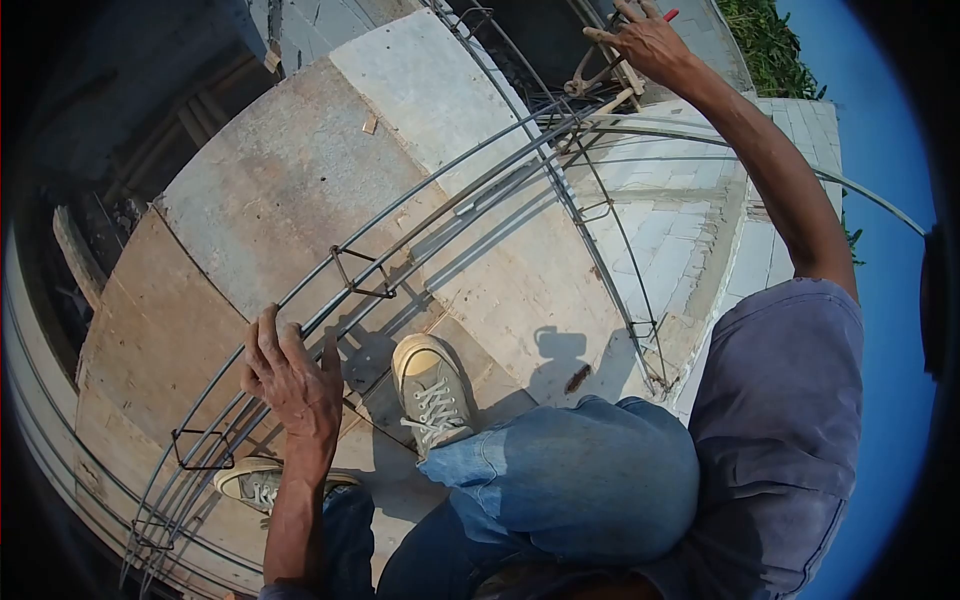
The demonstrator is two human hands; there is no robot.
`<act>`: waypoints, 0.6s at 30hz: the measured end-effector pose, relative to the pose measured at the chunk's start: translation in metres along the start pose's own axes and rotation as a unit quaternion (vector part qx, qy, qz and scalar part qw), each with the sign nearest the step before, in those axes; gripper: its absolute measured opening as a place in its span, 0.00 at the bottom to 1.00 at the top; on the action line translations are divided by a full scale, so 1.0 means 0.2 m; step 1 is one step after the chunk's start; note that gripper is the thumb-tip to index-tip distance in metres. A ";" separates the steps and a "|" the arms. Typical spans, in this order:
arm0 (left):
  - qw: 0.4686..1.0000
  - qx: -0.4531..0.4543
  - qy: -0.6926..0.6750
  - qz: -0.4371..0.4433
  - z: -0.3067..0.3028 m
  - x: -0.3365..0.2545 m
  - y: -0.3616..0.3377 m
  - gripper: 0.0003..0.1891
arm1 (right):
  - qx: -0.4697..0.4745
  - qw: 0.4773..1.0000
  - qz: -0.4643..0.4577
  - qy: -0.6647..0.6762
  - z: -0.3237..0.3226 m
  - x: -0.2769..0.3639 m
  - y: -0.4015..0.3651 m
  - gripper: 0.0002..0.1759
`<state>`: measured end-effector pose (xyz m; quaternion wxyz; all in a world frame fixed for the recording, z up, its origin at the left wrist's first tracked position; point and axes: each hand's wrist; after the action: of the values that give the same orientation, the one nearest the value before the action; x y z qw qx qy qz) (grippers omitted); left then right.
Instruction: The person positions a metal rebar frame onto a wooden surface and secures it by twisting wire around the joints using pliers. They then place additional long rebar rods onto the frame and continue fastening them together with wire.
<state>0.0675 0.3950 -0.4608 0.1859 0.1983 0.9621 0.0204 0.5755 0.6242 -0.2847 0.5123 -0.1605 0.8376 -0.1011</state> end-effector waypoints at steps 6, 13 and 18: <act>1.000 -0.022 -0.016 0.001 0.02 -0.01 -0.01 0.27 | 0.068 0.997 -0.021 -0.011 -0.18 0.09 0.11 0.25; 1.000 -0.024 -0.015 0.004 0.02 0.00 -0.01 0.25 | 0.166 0.986 -0.027 -0.018 -0.21 0.09 0.29 0.25; 1.000 -0.025 -0.013 0.012 0.01 0.01 -0.01 0.24 | 0.244 0.970 -0.020 -0.015 -0.25 0.09 0.17 0.25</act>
<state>0.0669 0.3936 -0.4641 0.2027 0.2051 0.9565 0.0439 0.5179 0.6494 -0.2875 0.5466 -0.0493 0.7764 -0.3100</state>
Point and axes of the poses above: each hand's wrist, its own y-axis towards the middle knuckle, its own z-axis out of the palm, x = y × z, and after that the axes turned 11 degrees about z, right-handed
